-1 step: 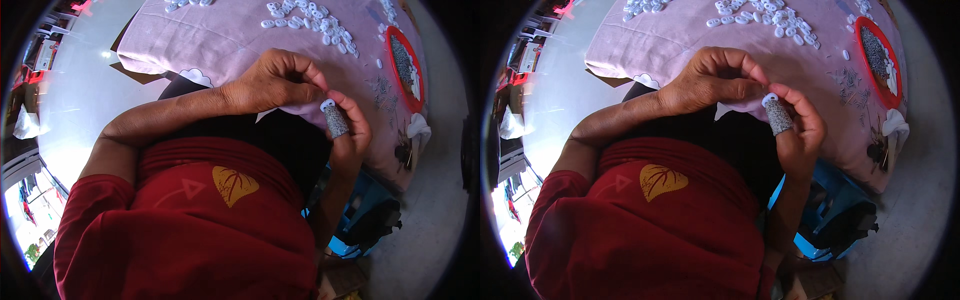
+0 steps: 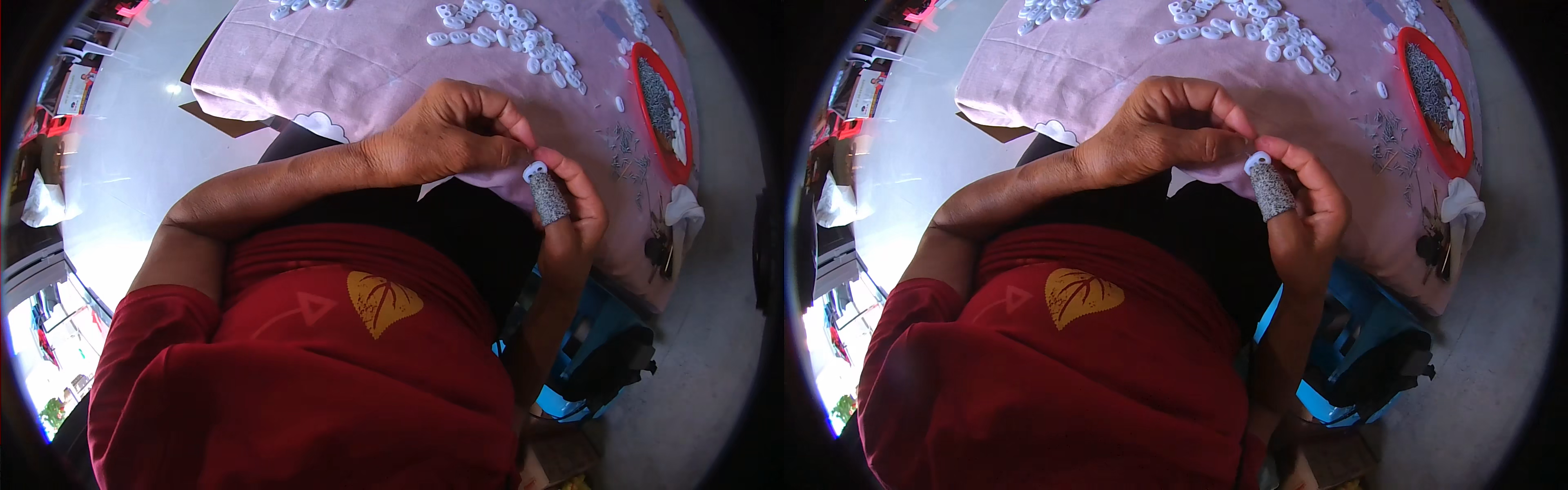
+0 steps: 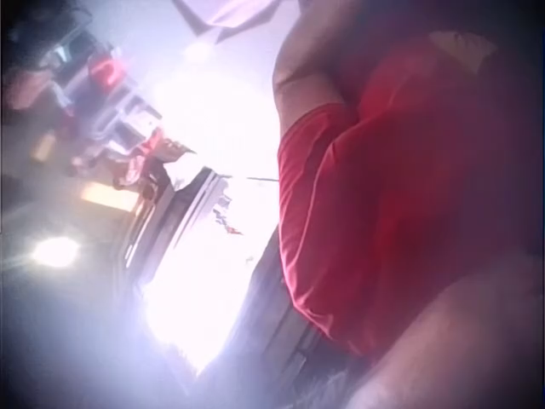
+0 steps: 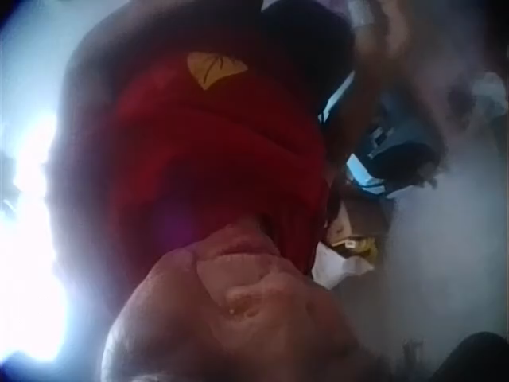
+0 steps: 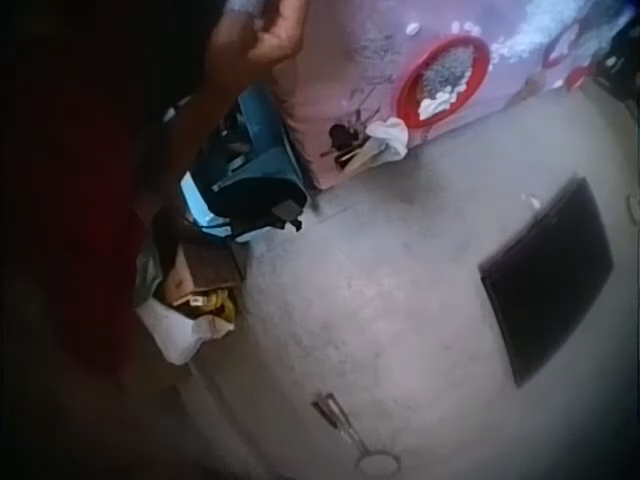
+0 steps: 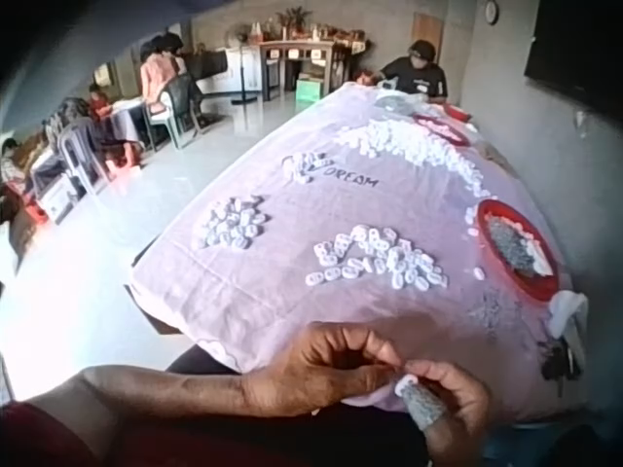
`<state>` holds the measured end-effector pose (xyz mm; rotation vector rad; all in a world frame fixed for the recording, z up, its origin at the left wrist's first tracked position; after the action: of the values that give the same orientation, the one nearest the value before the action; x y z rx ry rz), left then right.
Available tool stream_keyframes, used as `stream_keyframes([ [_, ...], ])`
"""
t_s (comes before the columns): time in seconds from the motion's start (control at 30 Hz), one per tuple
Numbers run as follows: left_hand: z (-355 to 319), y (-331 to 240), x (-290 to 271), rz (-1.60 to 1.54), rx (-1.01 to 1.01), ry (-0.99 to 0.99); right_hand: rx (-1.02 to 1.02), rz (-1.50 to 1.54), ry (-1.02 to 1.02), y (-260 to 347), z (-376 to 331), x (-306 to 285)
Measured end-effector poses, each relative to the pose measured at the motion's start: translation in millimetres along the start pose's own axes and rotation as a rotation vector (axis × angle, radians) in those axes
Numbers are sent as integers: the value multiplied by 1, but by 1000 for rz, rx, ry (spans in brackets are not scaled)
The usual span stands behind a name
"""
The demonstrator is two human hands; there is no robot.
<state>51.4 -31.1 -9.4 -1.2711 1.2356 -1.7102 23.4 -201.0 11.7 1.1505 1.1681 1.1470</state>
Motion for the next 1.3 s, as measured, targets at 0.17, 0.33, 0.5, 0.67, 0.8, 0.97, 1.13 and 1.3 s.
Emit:
stream_keyframes([
  [0.17,0,0,0,-21,-17,2,11,-35,16,1,1,0],
  [0.33,0,-1,-1,-9,-21,12,11,2,35,4,4,5],
  [0.5,1,-2,-2,-27,-47,1,20,-30,29,6,6,2],
  [0.67,0,-6,-2,-31,-111,33,-9,-15,49,12,5,0],
  [0.8,-1,-6,-3,2,-89,26,-14,-22,82,14,6,1],
  [0.97,0,-4,-1,11,-11,48,18,-12,88,16,9,2],
  [1.13,0,-4,-3,-1,-77,17,36,-29,117,17,13,3],
  [1.3,1,-2,-5,-16,-84,3,-6,-38,47,18,12,7],
])
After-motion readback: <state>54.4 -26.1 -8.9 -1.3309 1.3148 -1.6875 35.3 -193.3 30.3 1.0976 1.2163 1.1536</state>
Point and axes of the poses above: each hand's wrist, its own z-axis towards the middle knuckle, its own x-axis out of the palm, y = z × x, the point moved 5 cm from there along z, towards the middle knuckle, and after that the axes turned 12 degrees about -y, right-handed, at the moved point
